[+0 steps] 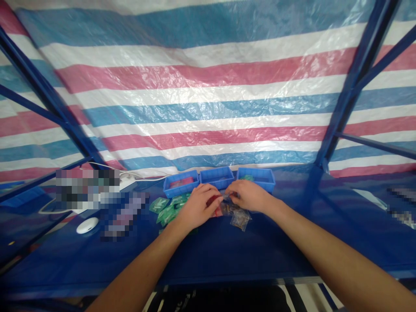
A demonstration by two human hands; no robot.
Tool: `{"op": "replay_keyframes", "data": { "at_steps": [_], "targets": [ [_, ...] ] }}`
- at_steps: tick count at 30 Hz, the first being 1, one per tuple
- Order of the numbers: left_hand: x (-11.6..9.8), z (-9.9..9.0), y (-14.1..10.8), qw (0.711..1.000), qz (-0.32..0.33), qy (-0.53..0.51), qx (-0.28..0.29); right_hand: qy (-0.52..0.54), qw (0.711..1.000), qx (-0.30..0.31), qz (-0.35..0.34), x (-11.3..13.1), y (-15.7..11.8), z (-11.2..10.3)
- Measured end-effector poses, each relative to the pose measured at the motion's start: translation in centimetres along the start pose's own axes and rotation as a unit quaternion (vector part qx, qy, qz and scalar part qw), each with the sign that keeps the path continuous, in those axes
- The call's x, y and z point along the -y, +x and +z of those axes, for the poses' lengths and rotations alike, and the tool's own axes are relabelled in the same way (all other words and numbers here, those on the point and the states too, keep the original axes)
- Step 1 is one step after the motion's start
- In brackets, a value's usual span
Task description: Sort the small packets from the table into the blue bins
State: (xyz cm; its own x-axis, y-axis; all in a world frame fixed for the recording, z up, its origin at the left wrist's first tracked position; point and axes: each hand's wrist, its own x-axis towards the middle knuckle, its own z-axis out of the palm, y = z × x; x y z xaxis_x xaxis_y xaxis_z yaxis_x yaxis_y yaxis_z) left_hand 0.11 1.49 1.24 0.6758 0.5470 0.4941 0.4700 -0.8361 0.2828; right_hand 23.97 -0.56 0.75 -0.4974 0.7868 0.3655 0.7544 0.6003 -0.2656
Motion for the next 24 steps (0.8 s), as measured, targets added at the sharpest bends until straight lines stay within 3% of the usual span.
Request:
{"op": "replay_keyframes", "data": {
  "at_steps": [8,14,18,24],
  "targets": [
    [-0.1,0.1,0.2,1.000,0.003,-0.017,-0.010,0.022,0.999,-0.033,0.005,-0.3,0.0,0.0],
    [0.4,0.6,0.1,0.999,-0.010,-0.033,-0.037,0.006,0.986,-0.165,0.007,0.3,0.0,-0.8],
    [0.5,0.7,0.2,0.997,-0.014,-0.051,-0.051,0.087,0.973,-0.213,0.012,1.7,0.1,-1.0],
    [0.1,0.1,0.6,0.994,-0.017,-0.099,-0.035,0.252,0.945,-0.205,0.033,2.9,0.5,0.1]
  ]
}}
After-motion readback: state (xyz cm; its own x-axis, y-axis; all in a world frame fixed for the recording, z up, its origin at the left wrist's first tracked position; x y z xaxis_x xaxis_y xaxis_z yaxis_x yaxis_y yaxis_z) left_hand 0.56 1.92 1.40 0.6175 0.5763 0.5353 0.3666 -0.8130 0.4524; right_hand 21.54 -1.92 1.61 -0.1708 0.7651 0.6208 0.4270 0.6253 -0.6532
